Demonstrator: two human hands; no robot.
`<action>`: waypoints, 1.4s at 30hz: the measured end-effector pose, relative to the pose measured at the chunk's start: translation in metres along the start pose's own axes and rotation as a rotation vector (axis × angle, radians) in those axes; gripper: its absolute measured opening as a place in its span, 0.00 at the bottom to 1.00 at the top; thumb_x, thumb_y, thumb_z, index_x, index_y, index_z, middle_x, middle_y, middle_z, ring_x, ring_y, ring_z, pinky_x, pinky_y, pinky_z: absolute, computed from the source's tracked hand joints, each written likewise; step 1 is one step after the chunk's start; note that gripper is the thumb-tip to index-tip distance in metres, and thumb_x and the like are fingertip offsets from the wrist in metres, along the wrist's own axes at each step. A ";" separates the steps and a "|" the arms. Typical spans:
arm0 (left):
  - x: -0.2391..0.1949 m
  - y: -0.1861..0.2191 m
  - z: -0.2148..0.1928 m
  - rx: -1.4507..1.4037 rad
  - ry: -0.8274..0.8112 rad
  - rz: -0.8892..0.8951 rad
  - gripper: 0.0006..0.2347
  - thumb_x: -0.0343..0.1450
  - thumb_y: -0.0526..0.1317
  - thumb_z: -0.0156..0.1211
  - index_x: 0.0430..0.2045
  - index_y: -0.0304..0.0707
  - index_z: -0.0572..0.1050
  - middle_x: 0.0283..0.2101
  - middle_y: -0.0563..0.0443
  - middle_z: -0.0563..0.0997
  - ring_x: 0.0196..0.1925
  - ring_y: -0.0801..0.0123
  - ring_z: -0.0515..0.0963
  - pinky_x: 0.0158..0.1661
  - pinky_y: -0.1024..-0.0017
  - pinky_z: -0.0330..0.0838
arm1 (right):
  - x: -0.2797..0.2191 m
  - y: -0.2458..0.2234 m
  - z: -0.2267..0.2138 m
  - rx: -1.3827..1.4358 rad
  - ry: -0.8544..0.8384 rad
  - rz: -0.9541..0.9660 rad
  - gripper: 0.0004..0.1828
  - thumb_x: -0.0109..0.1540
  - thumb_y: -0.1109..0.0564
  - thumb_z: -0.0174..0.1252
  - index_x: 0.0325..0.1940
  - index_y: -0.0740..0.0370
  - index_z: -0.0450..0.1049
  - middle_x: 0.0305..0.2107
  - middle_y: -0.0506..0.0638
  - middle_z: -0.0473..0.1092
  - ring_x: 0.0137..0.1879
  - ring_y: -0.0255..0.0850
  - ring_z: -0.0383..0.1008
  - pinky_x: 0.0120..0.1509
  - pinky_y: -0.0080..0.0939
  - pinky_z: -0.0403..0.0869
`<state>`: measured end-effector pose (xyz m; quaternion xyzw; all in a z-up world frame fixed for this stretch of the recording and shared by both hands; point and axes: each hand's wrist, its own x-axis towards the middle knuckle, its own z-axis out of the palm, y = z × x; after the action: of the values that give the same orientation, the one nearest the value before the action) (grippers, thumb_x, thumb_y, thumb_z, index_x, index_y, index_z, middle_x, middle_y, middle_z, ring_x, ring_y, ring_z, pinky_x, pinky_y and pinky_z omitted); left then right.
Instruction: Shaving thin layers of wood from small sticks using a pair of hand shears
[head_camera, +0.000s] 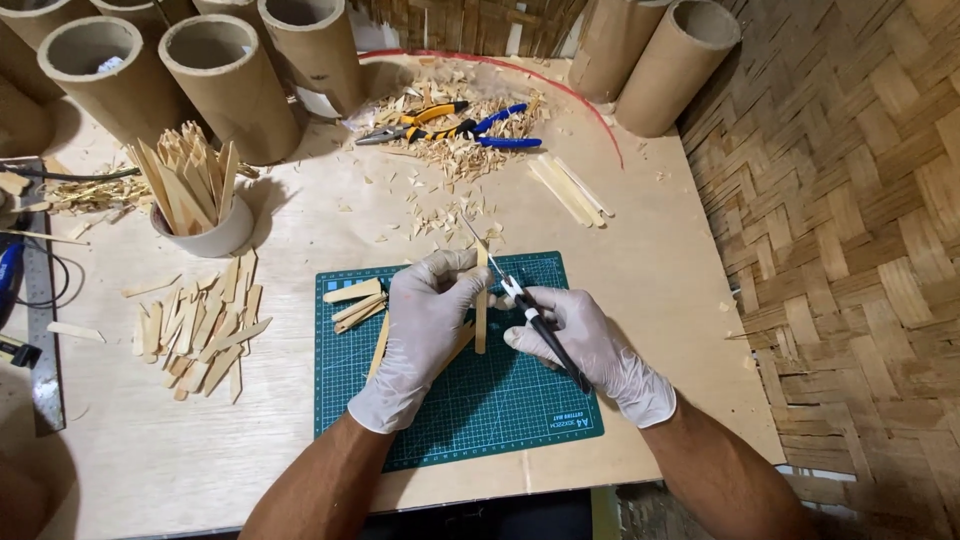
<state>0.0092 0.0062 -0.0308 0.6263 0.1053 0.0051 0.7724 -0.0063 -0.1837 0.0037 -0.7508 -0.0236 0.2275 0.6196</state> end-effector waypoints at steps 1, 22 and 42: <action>-0.001 0.001 0.000 0.001 0.002 -0.004 0.11 0.66 0.31 0.71 0.38 0.22 0.81 0.26 0.38 0.84 0.27 0.67 0.84 0.31 0.72 0.82 | -0.001 -0.003 0.001 0.002 -0.002 0.003 0.24 0.54 0.60 0.72 0.52 0.71 0.78 0.14 0.55 0.71 0.15 0.35 0.70 0.19 0.31 0.68; -0.018 0.021 0.011 0.205 -0.056 -0.029 0.06 0.65 0.32 0.72 0.32 0.30 0.86 0.23 0.40 0.85 0.30 0.75 0.77 0.29 0.78 0.76 | -0.006 -0.016 0.006 0.090 -0.008 0.072 0.18 0.54 0.60 0.71 0.46 0.71 0.80 0.09 0.53 0.66 0.13 0.32 0.65 0.17 0.27 0.65; -0.023 0.029 0.014 0.194 -0.028 -0.149 0.11 0.62 0.32 0.74 0.36 0.30 0.84 0.29 0.34 0.86 0.34 0.69 0.79 0.35 0.74 0.80 | -0.003 -0.013 0.011 0.138 -0.043 0.135 0.15 0.56 0.57 0.70 0.42 0.69 0.78 0.11 0.53 0.67 0.14 0.33 0.66 0.17 0.27 0.68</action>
<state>-0.0072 -0.0040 0.0038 0.6886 0.1405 -0.0712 0.7079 -0.0099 -0.1720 0.0160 -0.7011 0.0298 0.2859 0.6525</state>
